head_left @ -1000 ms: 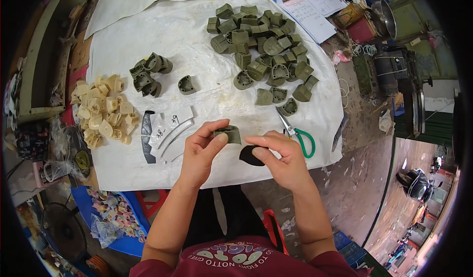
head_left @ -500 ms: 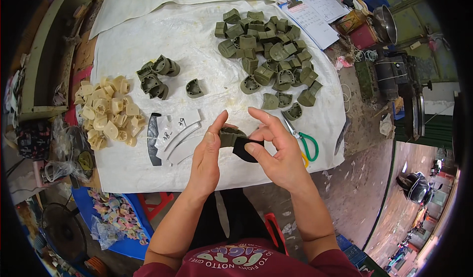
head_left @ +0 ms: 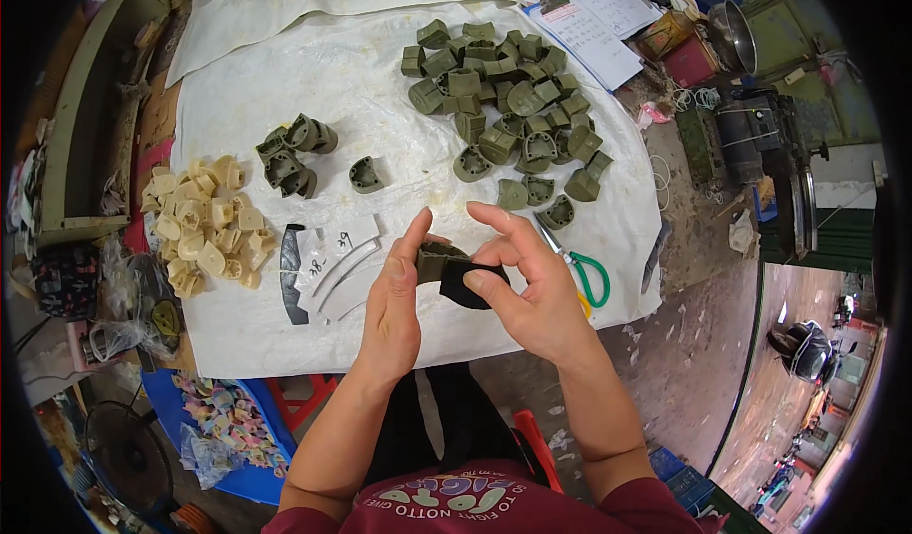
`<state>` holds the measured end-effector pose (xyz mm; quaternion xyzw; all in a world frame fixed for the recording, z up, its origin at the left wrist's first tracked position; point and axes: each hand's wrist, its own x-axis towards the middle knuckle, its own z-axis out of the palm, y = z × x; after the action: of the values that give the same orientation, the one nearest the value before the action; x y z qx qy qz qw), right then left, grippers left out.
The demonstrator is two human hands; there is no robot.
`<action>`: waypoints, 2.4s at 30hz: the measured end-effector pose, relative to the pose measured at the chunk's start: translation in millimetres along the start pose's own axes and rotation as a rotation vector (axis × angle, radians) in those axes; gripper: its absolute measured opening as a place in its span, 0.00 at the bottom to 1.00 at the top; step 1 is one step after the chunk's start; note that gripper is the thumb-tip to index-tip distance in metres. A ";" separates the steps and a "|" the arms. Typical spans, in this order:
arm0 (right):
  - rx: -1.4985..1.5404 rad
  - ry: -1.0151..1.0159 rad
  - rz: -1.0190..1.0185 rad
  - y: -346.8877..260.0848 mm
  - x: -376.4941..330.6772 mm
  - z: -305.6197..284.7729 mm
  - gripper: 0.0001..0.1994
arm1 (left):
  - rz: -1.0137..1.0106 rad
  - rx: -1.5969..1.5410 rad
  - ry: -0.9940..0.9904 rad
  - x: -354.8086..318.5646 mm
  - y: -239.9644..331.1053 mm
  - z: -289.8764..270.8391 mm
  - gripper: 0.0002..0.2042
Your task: The person inserts black rubber pieces into green plastic housings. They then wrap the assembled units with white tape and place them into a plastic bag.
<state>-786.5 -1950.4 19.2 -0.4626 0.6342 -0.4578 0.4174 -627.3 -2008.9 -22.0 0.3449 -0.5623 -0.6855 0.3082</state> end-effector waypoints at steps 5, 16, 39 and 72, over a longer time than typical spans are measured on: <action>-0.002 0.005 -0.003 -3.2 -0.8 -0.6 0.27 | 0.046 0.029 -0.005 -1.3 5.8 1.4 0.30; -0.398 0.217 -0.259 3.8 -7.8 9.0 0.25 | -0.001 -0.058 0.147 -2.0 0.7 4.3 0.35; 1.227 0.140 0.098 65.5 -37.9 29.2 0.10 | 0.292 0.199 0.058 -24.2 7.8 25.6 0.38; 0.375 0.416 -0.099 44.7 -43.0 35.8 0.08 | -0.108 -0.054 0.072 -27.7 -4.2 10.6 0.20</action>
<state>-752.0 -1908.8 -27.8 -0.3041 0.5871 -0.6719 0.3337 -620.3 -1979.8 -21.2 0.3909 -0.5124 -0.7033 0.3000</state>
